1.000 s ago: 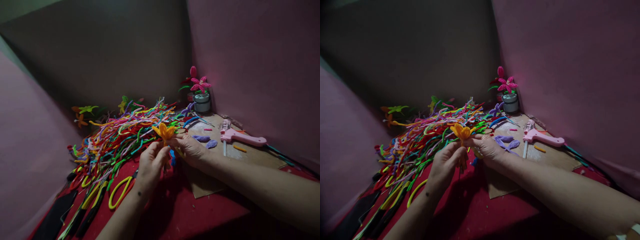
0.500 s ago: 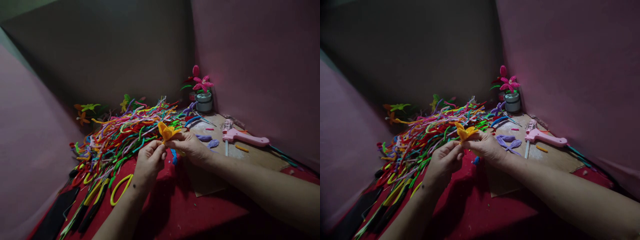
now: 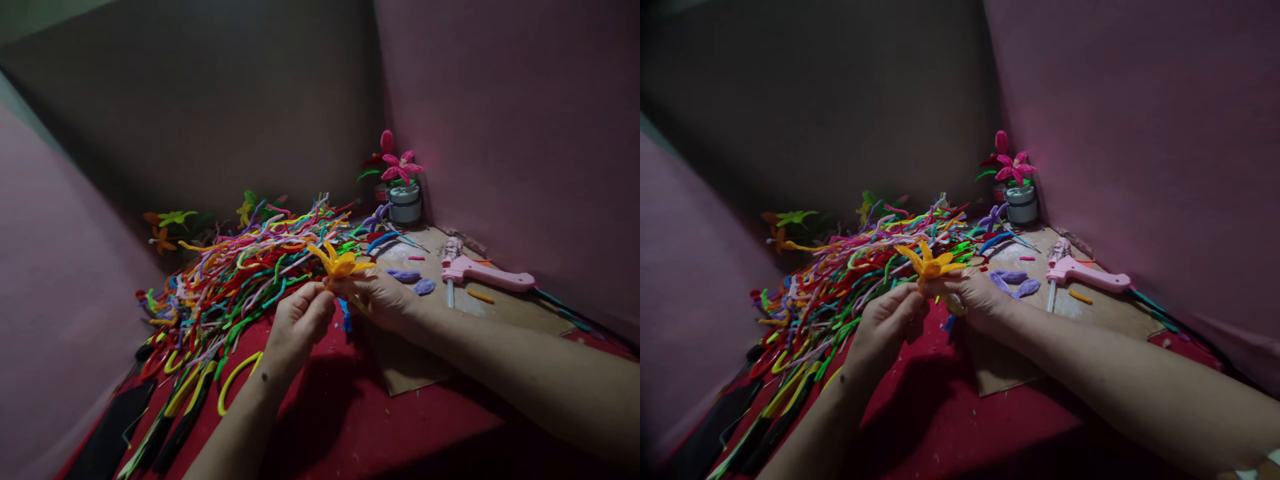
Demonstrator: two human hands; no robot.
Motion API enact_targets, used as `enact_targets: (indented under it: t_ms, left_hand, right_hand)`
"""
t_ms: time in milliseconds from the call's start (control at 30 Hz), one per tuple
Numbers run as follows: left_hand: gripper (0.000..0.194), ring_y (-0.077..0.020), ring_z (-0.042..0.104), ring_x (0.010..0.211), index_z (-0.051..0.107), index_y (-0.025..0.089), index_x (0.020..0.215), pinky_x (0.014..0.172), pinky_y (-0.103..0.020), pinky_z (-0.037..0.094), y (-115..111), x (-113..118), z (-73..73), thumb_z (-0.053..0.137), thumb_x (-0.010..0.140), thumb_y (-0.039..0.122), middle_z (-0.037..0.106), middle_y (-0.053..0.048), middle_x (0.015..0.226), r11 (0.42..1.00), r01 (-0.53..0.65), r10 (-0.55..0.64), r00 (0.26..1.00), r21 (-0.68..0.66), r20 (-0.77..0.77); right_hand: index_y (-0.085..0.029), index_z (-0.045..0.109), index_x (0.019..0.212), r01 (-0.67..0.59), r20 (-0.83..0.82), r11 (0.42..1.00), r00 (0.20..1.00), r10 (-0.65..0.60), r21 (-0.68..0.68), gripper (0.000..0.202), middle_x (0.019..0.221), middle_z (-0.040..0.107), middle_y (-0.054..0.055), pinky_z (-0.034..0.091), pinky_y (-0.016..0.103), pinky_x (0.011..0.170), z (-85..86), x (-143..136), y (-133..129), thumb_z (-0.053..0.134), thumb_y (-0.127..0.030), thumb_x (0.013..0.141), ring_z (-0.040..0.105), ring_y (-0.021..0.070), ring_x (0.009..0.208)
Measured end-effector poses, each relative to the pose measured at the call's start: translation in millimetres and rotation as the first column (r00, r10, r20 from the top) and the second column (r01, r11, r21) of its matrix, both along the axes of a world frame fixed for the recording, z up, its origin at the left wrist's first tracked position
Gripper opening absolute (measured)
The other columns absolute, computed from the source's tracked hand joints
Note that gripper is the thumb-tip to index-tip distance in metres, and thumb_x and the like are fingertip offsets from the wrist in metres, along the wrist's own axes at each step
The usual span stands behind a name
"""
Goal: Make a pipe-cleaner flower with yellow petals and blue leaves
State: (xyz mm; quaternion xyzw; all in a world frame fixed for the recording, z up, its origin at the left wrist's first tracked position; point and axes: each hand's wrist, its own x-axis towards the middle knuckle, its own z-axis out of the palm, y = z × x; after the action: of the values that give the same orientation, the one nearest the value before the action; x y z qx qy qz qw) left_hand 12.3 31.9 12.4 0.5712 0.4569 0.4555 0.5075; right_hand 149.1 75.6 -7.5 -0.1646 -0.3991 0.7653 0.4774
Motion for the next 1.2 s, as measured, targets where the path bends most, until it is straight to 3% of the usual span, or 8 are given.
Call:
enact_targets:
  t_ms: [100, 333, 567, 833, 900, 1000, 1100, 1200]
  left_hand:
    - [0.021, -0.0035, 0.032, 0.043, 0.054, 0.015, 0.065, 0.039, -0.015, 0.026, -2.5, 2.2, 0.5, 0.061, 0.076, 0.032, 0.041, 0.006, 0.052, 0.964, -0.151, 0.198, 0.956, 0.219, -0.216]
    - [0.026, -0.0031, 0.031, 0.032, 0.05, 0.016, 0.06, 0.032, -0.016, 0.023, -3.5, 2.7, 10.4, 0.059, 0.076, 0.034, 0.038, 0.007, 0.043, 0.985, -0.16, 0.167, 0.978, 0.06, -0.128]
    - [0.02, -0.0002, 0.02, 0.028, 0.055, 0.015, 0.072, 0.027, -0.012, 0.023, -2.0, -6.1, 14.0, 0.058, 0.078, 0.033, 0.039, 0.009, 0.044, 0.964, 0.124, -0.058, 0.962, -0.236, 0.267]
    - [0.015, 0.0009, 0.004, 0.029, 0.055, 0.014, 0.073, 0.023, -0.01, 0.022, 0.0, -3.4, -0.1, 0.054, 0.082, 0.026, 0.03, 0.012, 0.044, 0.899, 0.375, -0.175, 0.78, -0.226, 0.601]
    - [0.018, 0.0001, 0.009, 0.027, 0.054, 0.015, 0.074, 0.024, -0.011, 0.023, -0.3, 0.4, 0.6, 0.053, 0.082, 0.032, 0.032, 0.011, 0.044, 0.919, 0.319, -0.164, 0.844, -0.232, 0.511]
    - [0.023, -0.0034, 0.032, 0.031, 0.054, 0.015, 0.074, 0.032, -0.015, 0.032, -1.5, 5.5, 1.0, 0.053, 0.081, 0.037, 0.045, 0.006, 0.049, 0.997, 0.0, 0.01, 0.991, -0.081, 0.131]
    - [0.015, -0.007, 0.046, 0.047, 0.058, 0.017, 0.08, 0.047, -0.018, 0.039, -4.2, 7.9, -2.4, 0.059, 0.077, 0.032, 0.054, 0.002, 0.061, 0.922, -0.244, 0.309, 0.931, 0.301, -0.193]
    - [0.008, -0.0073, 0.045, 0.052, 0.062, 0.019, 0.077, 0.052, -0.017, 0.039, -6.3, 7.7, -4.0, 0.059, 0.077, 0.027, 0.052, 0.002, 0.061, 0.846, -0.255, 0.415, 0.866, 0.467, -0.279]
  right_hand:
    - [-0.017, 0.069, 0.07, 0.03, 0.016, 0.997, 0.999, -0.031, 0.068, 0.018, 0.06, 0.06, -0.003, 0.039, 0.024, 0.062, -0.6, -0.4, 0.7, 0.076, -0.023, 0.055, 0.051, 0.009, 0.058]
    - [-0.018, 0.069, 0.087, -0.06, 0.168, 0.975, 0.985, 0.024, 0.215, 0.026, 0.074, 0.063, 0.001, 0.04, 0.026, 0.065, 0.9, 6.0, -1.6, 0.073, -0.026, 0.062, 0.053, 0.0117, 0.067]
    - [-0.017, 0.067, 0.074, -0.016, 0.181, 0.987, 0.983, -0.013, 0.157, 0.014, 0.067, 0.058, -0.002, 0.031, 0.022, 0.05, -4.0, 3.0, 2.0, 0.067, -0.03, 0.069, 0.044, 0.0076, 0.055]
    - [-0.016, 0.066, 0.075, -0.15, 0.049, 0.986, 0.987, 0.154, -0.077, 0.016, 0.056, 0.051, -0.004, 0.021, 0.021, 0.046, -1.3, 2.4, -3.5, 0.07, -0.025, 0.064, 0.036, 0.0055, 0.048]
    - [-0.016, 0.066, 0.075, -0.118, 0.043, 0.989, 0.992, 0.122, -0.09, 0.017, 0.056, 0.05, -0.004, 0.021, 0.021, 0.046, 0.0, 3.0, -4.0, 0.071, -0.026, 0.063, 0.036, 0.0057, 0.049]
    - [-0.016, 0.066, 0.072, 0.036, 0.085, 0.996, 0.996, -0.029, -0.078, 0.019, 0.059, 0.052, -0.004, 0.022, 0.021, 0.046, 0.5, 2.3, -3.3, 0.073, -0.027, 0.059, 0.038, 0.0064, 0.051]
    - [-0.017, 0.065, 0.068, 0.127, 0.062, 0.991, 0.99, -0.125, -0.031, 0.015, 0.057, 0.052, -0.005, 0.023, 0.022, 0.047, 0.3, 0.6, -3.5, 0.073, -0.027, 0.059, 0.038, 0.0066, 0.051]
    - [-0.017, 0.067, 0.068, 0.174, 0.004, 0.982, 0.985, -0.175, 0.067, 0.015, 0.06, 0.056, -0.004, 0.031, 0.023, 0.054, 0.4, -0.8, -5.0, 0.073, -0.028, 0.06, 0.043, 0.009, 0.057]
